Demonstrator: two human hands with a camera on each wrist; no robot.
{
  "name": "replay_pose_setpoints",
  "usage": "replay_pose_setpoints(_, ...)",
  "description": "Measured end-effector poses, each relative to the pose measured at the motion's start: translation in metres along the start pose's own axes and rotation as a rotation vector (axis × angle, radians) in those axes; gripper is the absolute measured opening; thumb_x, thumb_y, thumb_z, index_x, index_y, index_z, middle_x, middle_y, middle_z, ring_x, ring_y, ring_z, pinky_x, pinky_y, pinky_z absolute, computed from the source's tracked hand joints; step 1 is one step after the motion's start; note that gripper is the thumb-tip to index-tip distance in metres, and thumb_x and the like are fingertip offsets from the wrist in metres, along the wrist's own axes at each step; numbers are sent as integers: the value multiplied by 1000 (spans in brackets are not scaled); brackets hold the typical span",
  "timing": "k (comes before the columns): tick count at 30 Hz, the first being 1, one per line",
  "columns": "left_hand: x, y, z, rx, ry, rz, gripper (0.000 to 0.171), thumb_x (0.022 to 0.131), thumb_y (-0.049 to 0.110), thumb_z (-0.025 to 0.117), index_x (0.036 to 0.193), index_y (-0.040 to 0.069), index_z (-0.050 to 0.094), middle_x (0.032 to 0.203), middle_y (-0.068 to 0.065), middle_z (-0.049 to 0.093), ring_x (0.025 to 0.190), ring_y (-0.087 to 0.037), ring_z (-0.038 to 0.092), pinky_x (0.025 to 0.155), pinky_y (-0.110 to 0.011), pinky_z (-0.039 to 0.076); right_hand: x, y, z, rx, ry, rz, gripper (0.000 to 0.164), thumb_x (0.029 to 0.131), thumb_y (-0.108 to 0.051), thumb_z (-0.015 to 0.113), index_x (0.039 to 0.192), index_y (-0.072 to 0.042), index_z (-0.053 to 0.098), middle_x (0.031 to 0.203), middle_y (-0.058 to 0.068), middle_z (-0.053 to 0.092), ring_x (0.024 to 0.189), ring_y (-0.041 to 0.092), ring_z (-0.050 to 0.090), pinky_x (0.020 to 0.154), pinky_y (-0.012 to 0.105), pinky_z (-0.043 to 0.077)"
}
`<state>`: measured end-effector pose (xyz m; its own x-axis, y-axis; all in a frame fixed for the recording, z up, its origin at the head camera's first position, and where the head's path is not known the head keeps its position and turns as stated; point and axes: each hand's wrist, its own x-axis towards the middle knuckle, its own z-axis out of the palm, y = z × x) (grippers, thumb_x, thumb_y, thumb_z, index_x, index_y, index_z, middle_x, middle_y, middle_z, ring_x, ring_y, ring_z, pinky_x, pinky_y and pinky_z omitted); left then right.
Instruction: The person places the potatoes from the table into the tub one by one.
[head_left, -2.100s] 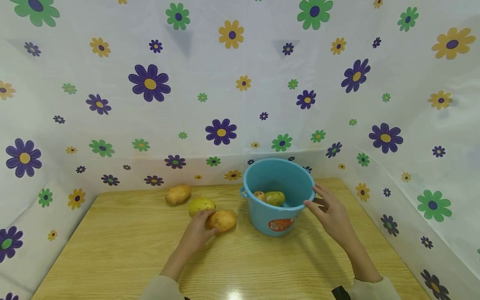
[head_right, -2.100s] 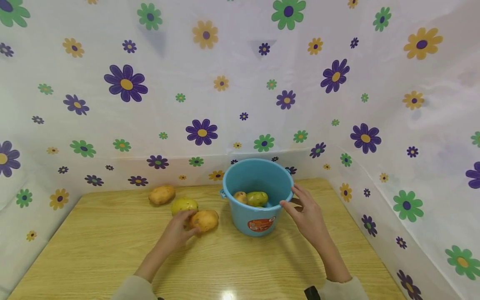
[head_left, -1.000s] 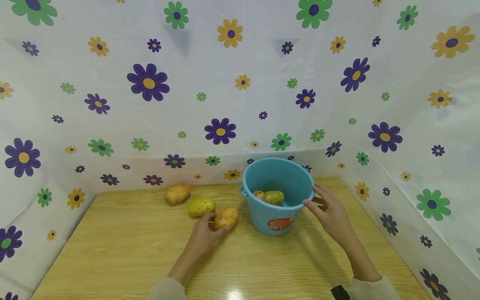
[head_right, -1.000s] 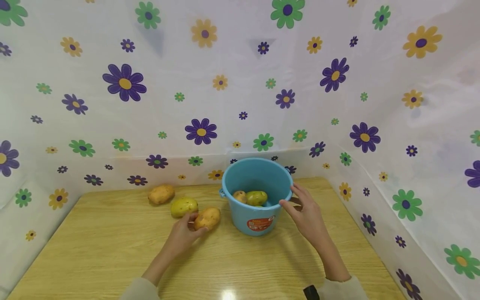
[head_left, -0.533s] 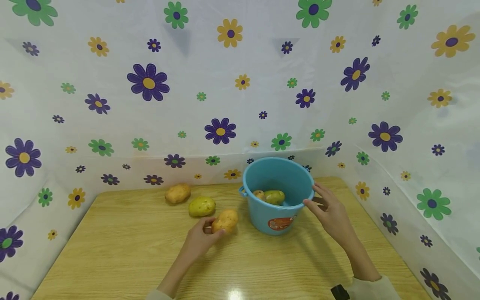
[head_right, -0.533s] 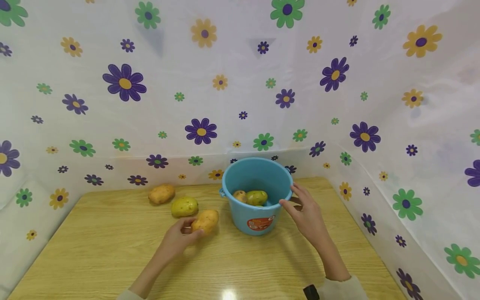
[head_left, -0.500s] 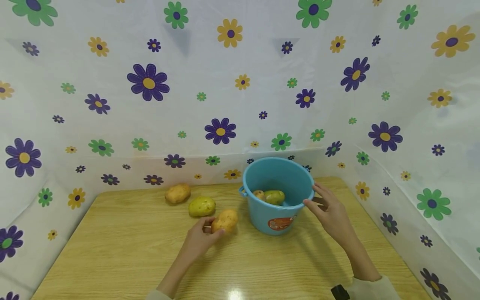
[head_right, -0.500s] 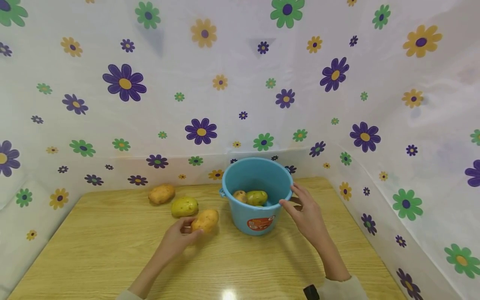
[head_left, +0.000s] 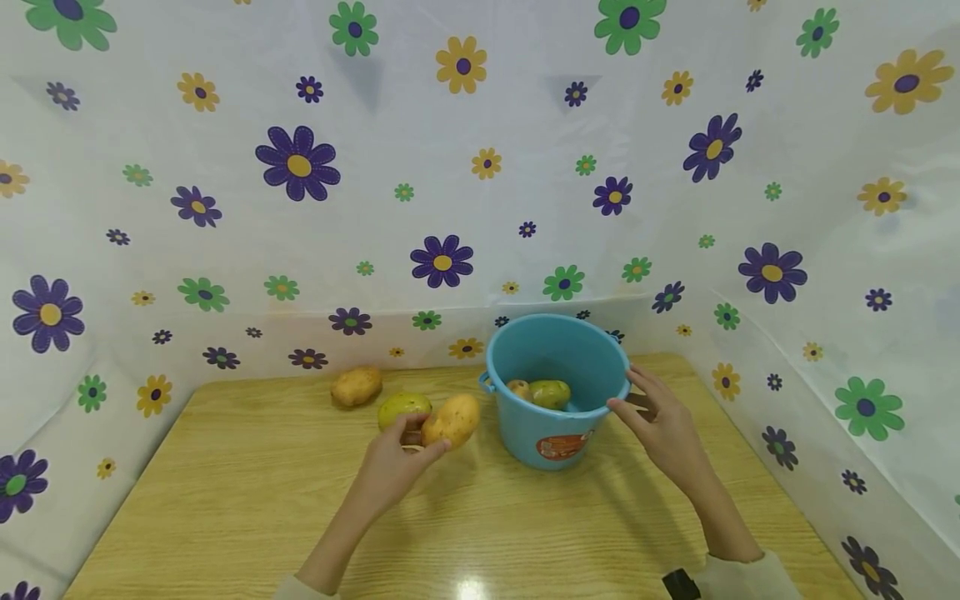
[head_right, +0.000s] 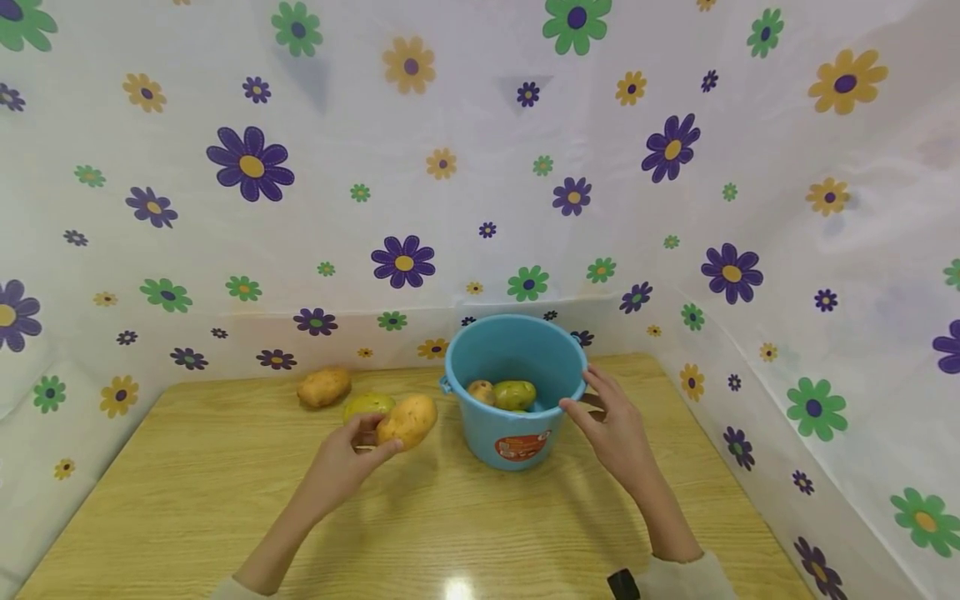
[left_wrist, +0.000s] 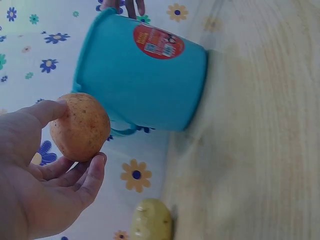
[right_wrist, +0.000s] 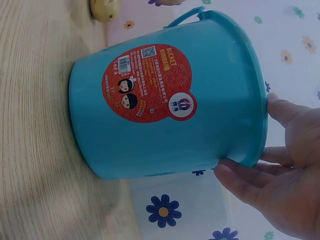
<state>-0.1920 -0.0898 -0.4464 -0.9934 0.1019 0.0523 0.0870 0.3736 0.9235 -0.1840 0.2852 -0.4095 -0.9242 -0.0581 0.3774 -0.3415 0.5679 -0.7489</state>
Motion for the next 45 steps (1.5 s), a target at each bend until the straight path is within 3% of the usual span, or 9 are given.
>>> replay_pose_setpoints(9,2,36,-8,-19,11,45,63,90,36,83,138,4,59,124,-11,67,108,-24,67,89,-37,60,0,0,0,1,1,0,61,101,-12,68,150,13,40,157,30,38,119,46,63,90,45,59)
replay_pose_setpoints(17,14,67,-3,-26,1,111,61,89,35,84,137,7,60,122,-7,67,106,-22,65,89,-36,59,0,1,0,4,7,-5,61,101,-11,69,150,12,41,157,30,38,119,46,64,90,43,59)
replay_pose_setpoints(22,22,87,9,-33,-12,179,59,90,32,83,138,6,60,120,-8,68,103,-21,66,88,-34,59,0,2,0,12,13,-22,60,100,-9,69,149,13,42,156,30,39,118,46,64,89,41,60)
replay_pose_setpoints(27,29,100,25,-23,-40,200,60,91,37,82,138,7,60,121,-8,68,103,-21,67,86,-34,60,0,2,0,13,5,-18,60,101,-11,68,150,12,42,157,30,38,118,46,64,89,37,60)
replay_pose_setpoints(33,40,109,45,30,-80,213,60,92,41,80,136,5,61,126,-9,68,106,-23,67,86,-35,60,0,3,0,-6,13,-26,60,102,-12,68,150,12,43,157,29,39,118,45,65,88,31,60)
replay_pose_setpoints(39,48,116,63,109,-67,245,59,92,39,80,133,1,62,121,-11,69,97,-20,65,82,-33,59,0,5,2,-12,14,-29,59,102,-13,68,149,12,44,156,29,40,117,46,64,89,36,60)
replay_pose_setpoints(45,53,122,79,149,-65,273,59,93,42,79,133,4,61,119,-8,68,92,-16,61,78,-30,57,0,8,2,0,5,-29,59,102,-14,68,150,12,43,156,29,39,118,46,64,89,40,60)
